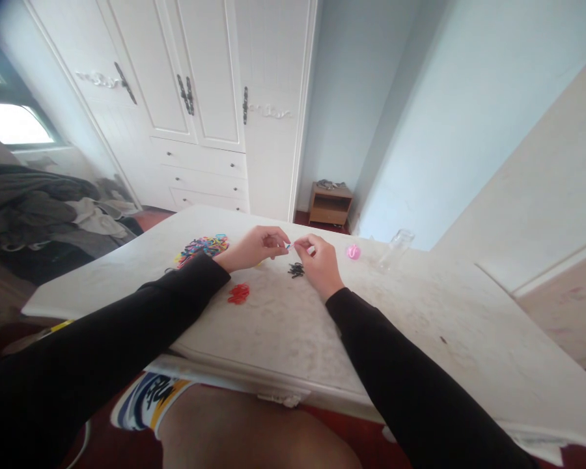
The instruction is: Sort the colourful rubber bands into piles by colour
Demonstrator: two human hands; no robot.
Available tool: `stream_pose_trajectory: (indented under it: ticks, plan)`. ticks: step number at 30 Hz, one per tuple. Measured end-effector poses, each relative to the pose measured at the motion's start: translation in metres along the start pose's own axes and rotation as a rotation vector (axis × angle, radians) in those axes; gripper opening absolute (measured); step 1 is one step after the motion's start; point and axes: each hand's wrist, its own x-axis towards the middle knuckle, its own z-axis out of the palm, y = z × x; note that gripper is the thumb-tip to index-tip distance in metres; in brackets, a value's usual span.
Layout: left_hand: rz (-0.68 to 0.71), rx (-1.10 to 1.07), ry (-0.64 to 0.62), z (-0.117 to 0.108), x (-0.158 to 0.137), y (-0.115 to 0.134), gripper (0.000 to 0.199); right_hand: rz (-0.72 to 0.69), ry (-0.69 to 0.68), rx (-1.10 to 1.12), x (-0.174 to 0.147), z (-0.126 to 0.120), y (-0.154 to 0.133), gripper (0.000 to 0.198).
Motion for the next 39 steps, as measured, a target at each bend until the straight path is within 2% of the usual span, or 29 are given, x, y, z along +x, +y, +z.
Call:
stream_pose_trajectory:
  ticks: [4,8,23,35,39]
  plan:
    - [-0.010,0.038,-0.021,-0.001,-0.001,0.001,0.020,0.022,0.038,0.016,0.000,0.001,0.001,0.020]
    - [0.008,0.067,-0.019,-0.001,-0.003,0.005,0.023,0.024,0.016,0.027,-0.001,0.001,0.003,0.021]
    - [0.012,0.110,0.064,0.000,-0.002,0.007,0.020,0.015,-0.001,0.004,-0.002,-0.001,0.002,0.024]
    - [0.011,0.142,0.039,0.000,-0.003,0.010,0.019,0.013,-0.003,0.002,-0.002,-0.001,0.001,0.024]
    - [0.008,0.126,0.091,0.000,-0.001,0.011,0.016,0.002,0.002,-0.019,-0.002,0.000,-0.001,0.022]
